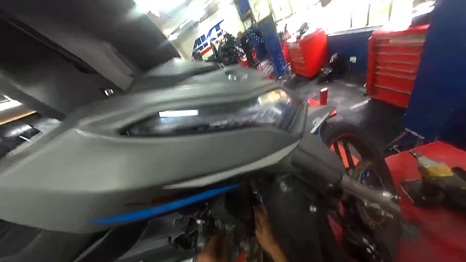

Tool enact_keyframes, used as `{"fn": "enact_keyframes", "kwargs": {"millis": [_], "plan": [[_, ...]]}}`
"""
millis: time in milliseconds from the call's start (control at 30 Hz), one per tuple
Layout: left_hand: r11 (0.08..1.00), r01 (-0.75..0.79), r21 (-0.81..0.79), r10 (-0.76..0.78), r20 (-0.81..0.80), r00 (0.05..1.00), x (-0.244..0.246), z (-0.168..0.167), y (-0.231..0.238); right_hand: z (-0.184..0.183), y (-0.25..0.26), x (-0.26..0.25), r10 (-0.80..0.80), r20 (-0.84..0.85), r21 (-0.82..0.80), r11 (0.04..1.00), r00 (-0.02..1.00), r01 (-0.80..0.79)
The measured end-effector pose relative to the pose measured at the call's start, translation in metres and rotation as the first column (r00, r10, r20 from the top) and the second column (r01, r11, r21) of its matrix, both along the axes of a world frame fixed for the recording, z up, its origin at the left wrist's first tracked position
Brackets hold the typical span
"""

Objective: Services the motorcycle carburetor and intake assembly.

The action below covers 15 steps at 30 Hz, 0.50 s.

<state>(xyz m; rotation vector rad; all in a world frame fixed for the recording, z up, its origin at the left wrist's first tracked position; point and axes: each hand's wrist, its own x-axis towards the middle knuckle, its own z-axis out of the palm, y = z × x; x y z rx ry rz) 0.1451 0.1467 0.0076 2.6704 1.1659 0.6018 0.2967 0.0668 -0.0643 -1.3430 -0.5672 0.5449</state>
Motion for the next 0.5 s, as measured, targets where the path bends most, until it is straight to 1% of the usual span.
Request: {"fn": "enact_keyframes", "kwargs": {"millis": [67, 133, 167, 233, 300, 367, 500], "plan": [[0.998, 0.036, 0.047, -0.038, 0.035, 0.999, -0.004, -0.004, 0.004, 0.005, -0.002, 0.002, 0.058, -0.05, -0.033, 0.998, 0.997, -0.06], [0.997, 0.066, 0.033, -0.068, 0.059, 0.996, -0.01, -0.008, 0.009, 0.002, -0.001, 0.002, 0.111, -0.075, -0.103, 0.988, 0.991, -0.118], [0.997, 0.077, 0.003, -0.077, 0.068, 0.995, -0.012, -0.008, 0.01, -0.003, 0.001, 0.001, 0.115, -0.052, -0.11, 0.987, 0.992, -0.121], [0.995, 0.096, -0.021, -0.094, 0.091, 0.991, -0.015, -0.008, 0.01, -0.009, 0.002, 0.0, 0.066, 0.021, -0.072, 0.995, 0.998, -0.065], [0.995, 0.103, -0.007, -0.102, 0.103, 0.989, -0.016, -0.009, 0.01, -0.01, 0.002, 0.0, 0.043, 0.034, -0.054, 0.998, 0.999, -0.041], [0.993, 0.112, 0.023, -0.114, 0.078, 0.99, -0.018, -0.009, 0.01, -0.014, 0.003, -0.003, 0.017, 0.041, -0.009, 1.0, 0.999, -0.017], [0.99, 0.102, 0.094, -0.107, 0.043, 0.993, -0.018, -0.012, 0.011, -0.01, 0.002, -0.001, -0.008, 0.068, -0.05, 0.999, 0.998, 0.011]]}}
